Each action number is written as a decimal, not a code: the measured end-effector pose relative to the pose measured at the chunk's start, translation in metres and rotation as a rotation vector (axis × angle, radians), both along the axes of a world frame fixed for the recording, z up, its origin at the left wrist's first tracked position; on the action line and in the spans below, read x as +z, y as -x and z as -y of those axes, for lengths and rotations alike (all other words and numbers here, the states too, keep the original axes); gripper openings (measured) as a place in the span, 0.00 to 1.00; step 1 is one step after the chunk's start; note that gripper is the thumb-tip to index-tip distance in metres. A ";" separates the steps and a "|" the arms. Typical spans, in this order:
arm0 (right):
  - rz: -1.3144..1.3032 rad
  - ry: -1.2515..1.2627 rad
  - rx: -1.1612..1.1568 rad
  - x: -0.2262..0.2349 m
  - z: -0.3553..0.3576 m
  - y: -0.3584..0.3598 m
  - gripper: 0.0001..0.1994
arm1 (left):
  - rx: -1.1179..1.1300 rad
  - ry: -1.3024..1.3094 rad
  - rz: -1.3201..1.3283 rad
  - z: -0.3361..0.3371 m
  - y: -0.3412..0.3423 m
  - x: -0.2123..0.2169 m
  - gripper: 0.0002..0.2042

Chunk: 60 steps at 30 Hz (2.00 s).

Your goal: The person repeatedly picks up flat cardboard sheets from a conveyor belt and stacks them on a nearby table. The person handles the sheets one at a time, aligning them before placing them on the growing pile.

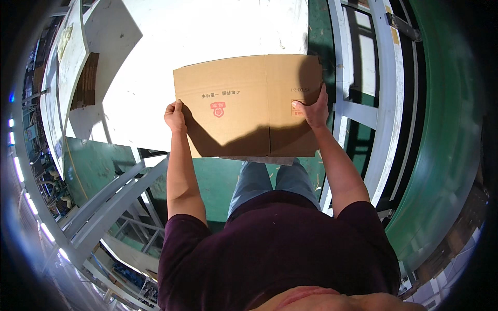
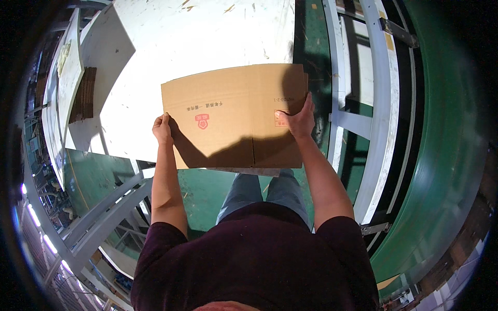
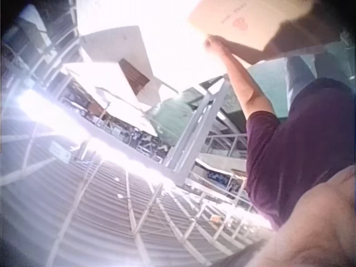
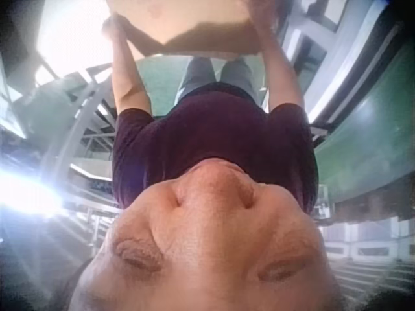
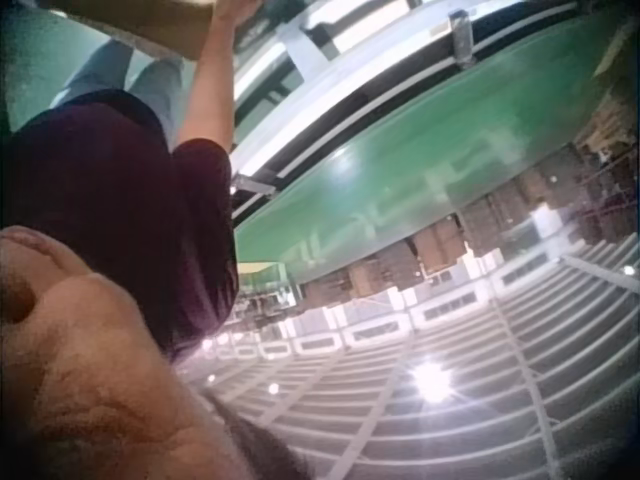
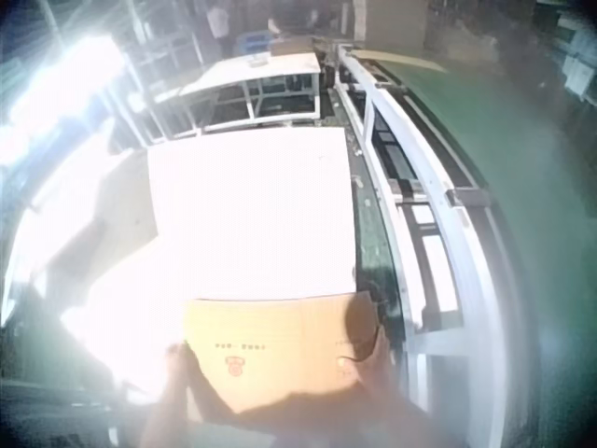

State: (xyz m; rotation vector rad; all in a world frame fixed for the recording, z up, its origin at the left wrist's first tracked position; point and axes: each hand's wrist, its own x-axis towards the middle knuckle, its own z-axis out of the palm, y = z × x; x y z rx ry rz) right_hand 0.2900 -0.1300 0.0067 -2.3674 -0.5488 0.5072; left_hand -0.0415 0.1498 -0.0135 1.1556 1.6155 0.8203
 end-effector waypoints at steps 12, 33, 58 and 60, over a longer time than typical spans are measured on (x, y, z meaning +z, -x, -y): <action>-0.599 -0.148 -0.153 -0.009 0.030 -0.022 0.42 | -0.309 0.413 -0.073 0.008 -0.010 0.025 0.27; -0.246 -0.422 0.300 0.082 0.118 -0.011 0.23 | -0.682 0.239 0.340 0.046 0.041 0.115 0.27; -0.480 -0.190 -0.117 -0.060 0.076 -0.010 0.33 | -1.443 -0.780 -0.439 0.245 -0.068 0.024 0.28; -0.502 -0.220 -0.124 -0.066 0.075 -0.008 0.33 | -1.475 -0.797 -0.438 0.241 -0.065 0.022 0.27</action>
